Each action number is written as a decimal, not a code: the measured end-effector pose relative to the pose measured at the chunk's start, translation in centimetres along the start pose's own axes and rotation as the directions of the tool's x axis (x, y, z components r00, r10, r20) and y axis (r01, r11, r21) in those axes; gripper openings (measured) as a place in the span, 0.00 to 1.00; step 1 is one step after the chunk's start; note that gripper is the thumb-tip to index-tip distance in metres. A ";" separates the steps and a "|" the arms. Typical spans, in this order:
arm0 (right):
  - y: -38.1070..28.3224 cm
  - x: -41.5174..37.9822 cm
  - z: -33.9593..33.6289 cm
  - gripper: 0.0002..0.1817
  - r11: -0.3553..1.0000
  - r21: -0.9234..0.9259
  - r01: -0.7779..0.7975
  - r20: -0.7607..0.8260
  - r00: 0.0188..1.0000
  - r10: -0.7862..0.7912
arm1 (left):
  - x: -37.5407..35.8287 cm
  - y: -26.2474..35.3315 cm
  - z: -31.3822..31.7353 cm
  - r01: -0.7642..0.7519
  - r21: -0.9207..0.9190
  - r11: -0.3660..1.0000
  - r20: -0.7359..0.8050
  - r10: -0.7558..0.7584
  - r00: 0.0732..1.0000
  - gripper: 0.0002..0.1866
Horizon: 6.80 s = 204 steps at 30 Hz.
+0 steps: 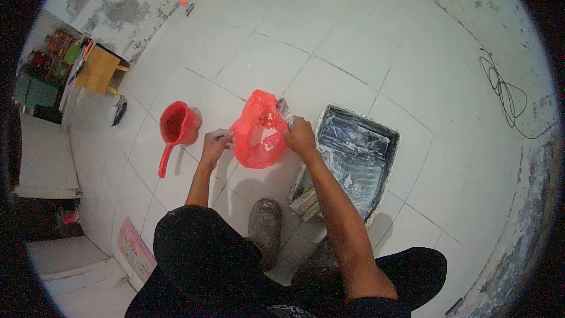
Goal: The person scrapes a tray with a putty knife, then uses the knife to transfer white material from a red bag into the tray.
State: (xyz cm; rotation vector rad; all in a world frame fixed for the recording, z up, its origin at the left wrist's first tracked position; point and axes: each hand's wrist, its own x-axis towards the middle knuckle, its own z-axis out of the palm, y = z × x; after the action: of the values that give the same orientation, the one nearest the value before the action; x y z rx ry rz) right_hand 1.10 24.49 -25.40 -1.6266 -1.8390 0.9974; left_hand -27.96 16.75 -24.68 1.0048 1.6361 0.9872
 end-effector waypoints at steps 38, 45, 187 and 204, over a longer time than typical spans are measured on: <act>-6.3 -1.0 -0.8 0.22 0.966 0.245 0.088 -0.019 0.996 -0.086 | -0.7 -2.9 1.0 -0.168 -0.169 0.971 -0.213 0.130 0.968 0.12; -4.3 -0.2 -3.7 0.16 0.922 0.298 0.248 0.221 0.921 -0.320 | 0.6 -3.6 1.5 0.030 -0.486 0.873 -0.193 -0.140 0.971 0.13; 11.2 -8.0 -8.7 0.20 0.868 -0.497 -0.006 -0.375 0.903 -0.208 | 4.9 -0.6 7.9 -0.123 -0.754 0.645 -0.056 0.124 0.991 0.23; 7.6 -6.9 -16.2 0.20 0.983 -0.112 -0.145 -0.443 0.893 0.081 | 4.9 -1.9 7.1 0.003 -0.900 0.435 0.058 0.114 0.992 0.23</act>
State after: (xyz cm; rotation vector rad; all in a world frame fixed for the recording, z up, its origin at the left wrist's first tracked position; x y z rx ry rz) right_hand 19.40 21.16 -20.66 -1.8786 -1.5480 0.4914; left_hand -22.54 21.73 -29.48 0.3209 0.7110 1.5698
